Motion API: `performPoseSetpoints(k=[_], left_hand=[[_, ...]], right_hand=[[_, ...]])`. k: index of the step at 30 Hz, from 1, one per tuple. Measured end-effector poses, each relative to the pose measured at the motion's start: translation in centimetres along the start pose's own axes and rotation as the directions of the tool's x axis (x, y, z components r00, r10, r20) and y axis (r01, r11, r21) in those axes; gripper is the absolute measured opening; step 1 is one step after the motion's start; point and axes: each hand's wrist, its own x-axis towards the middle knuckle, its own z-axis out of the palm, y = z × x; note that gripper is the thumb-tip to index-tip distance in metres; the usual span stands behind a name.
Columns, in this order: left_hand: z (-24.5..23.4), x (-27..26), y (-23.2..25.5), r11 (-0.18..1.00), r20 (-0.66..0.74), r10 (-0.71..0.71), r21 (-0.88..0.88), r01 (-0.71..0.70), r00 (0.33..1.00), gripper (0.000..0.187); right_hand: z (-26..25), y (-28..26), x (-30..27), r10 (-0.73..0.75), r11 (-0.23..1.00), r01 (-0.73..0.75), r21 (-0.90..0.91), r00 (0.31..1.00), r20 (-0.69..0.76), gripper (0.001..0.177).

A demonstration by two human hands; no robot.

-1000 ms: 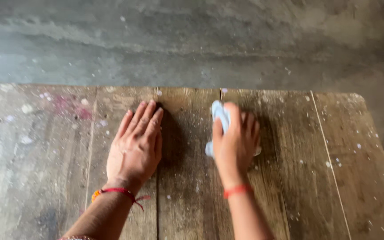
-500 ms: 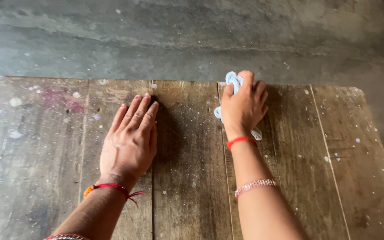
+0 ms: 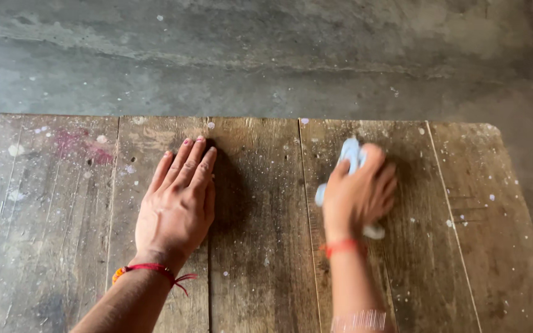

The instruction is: The person wipes a wooden table surface with a cloth, scrubbing paint splatters and stains. They wring the cloth in a pink pitcher and continue wiping different sections of the table.

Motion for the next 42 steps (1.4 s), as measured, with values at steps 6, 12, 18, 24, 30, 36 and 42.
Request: performPoseSetpoints(k=[6,12,18,24,30,36,42], left_hand=[[0.3,-0.2,-0.2,1.0,0.005,0.007,0.015,-0.007,1.0,0.05],[0.0,-0.1,0.1,1.0,0.017,-0.016,0.004,0.016,1.0,0.048],[0.1,0.0,0.0,1.0,-0.004,-0.017,-0.012,0.017,1.0,0.049],[0.6,-0.3,-0.1,0.999,-0.03,-0.009,-0.049,0.007,1.0,0.047],[0.3,-0.1,-0.3,0.999,-0.036,0.0,-0.041,-0.001,0.999,0.047],[0.4,-0.2,-0.2,1.0,-0.049,0.006,-0.026,-0.007,0.999,0.05],[0.9,-0.3,-0.4,0.997,-0.027,-0.021,-0.07,0.019,0.999,0.045]], right_hand=[[1.8,1.1,3.8,-0.258,0.961,0.262,0.091,0.965,-0.052,0.04],[-2.9,4.0,-6.6,-0.398,0.89,0.362,0.277,0.913,0.088,0.036],[-3.8,0.3,-8.7,-0.393,0.905,0.379,0.192,0.918,0.041,0.03],[0.7,-5.3,-1.8,-0.389,0.901,0.39,0.191,0.92,-0.044,0.036],[-2.4,-2.0,-7.9,-0.555,0.76,0.501,0.414,0.832,0.01,0.036],[-4.9,-2.6,-14.0,-0.478,0.851,0.421,0.316,0.869,0.13,0.032],[-1.7,-9.0,-9.6,-0.474,0.844,0.467,0.266,0.88,-0.039,0.03]])
